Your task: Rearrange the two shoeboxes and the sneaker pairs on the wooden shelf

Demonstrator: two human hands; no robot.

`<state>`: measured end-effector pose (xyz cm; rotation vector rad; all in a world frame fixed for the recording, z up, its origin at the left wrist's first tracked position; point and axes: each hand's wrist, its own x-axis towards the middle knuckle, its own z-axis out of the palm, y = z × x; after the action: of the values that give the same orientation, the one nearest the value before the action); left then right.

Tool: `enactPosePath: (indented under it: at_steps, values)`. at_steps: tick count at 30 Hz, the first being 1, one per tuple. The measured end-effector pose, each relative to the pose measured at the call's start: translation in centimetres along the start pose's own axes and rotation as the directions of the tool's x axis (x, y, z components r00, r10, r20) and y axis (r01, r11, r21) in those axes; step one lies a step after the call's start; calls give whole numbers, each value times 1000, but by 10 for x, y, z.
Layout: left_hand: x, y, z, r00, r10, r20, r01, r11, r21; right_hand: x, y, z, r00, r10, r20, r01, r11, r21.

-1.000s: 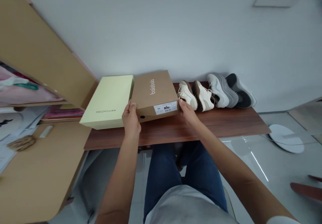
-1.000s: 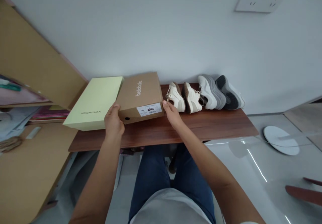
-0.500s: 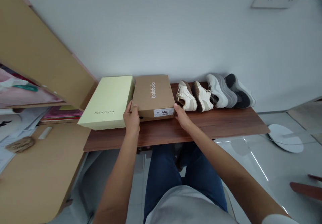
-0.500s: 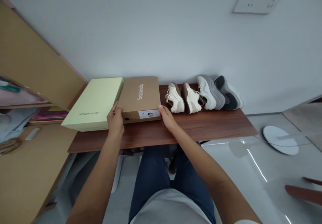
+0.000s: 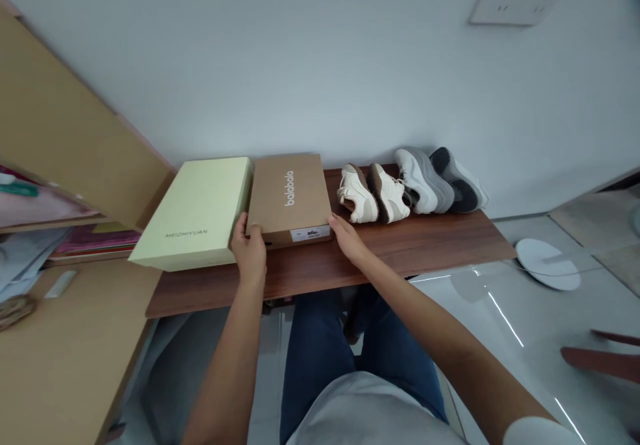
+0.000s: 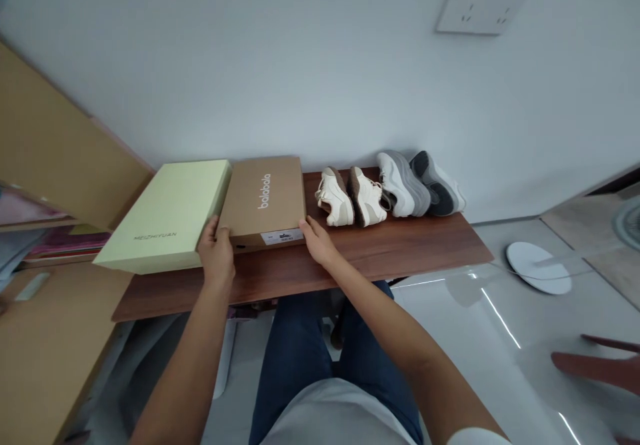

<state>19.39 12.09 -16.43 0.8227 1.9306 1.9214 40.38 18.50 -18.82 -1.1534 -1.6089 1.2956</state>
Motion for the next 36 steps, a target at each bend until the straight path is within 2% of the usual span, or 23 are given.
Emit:
enactPosePath:
  at_steps: [3, 5, 8, 12, 16, 18, 22, 24, 27, 30, 33, 36]
  values:
    - [-19, 19, -1, 990, 138, -22, -137, 990, 46, -9, -11, -15, 997, 14, -75, -12, 999, 35]
    - [-36, 35, 4, 971, 239, -10, -238, 969, 63, -14, -18, -33, 996, -40, -85, 44, 998, 52]
    - [-63, 55, 20, 940, 327, 95, -329, 944, 5, -16, -26, -70, 988, -107, -112, 114, 992, 55]
    - [-99, 61, 55, 891, 287, 353, -280, 957, -72, -14, -24, -125, 972, -138, -190, 137, 990, -17]
    - [-123, 44, 95, 768, 203, 608, -226, 973, -40, -12, -8, -172, 953, -144, -265, 109, 984, -142]
    - [-127, 31, 115, 737, 140, 662, -200, 980, 15, -11, 5, -188, 953, -113, -280, 50, 974, -223]
    - [-121, 8, 151, 770, -13, 637, -85, 989, 122, -2, 29, -207, 974, -38, -225, -50, 926, -375]
    - [-115, 1, 164, 798, -47, 601, -36, 991, 126, 5, 37, -210, 988, -27, -154, -39, 911, -411]
    - [-107, -4, 176, 821, -65, 568, -36, 986, 165, 18, 42, -212, 999, -15, -30, 2, 911, -413]
    - [-105, -4, 182, 812, -69, 580, -67, 975, 210, 27, 41, -213, 998, -15, 53, 37, 901, -433]
    - [-105, 0, 180, 811, -54, 582, -78, 977, 198, 27, 35, -213, 995, -44, 88, 80, 879, -470]
    - [-104, 13, 172, 802, 7, 598, -180, 956, 231, 21, 22, -217, 987, -109, 115, 154, 821, -550]
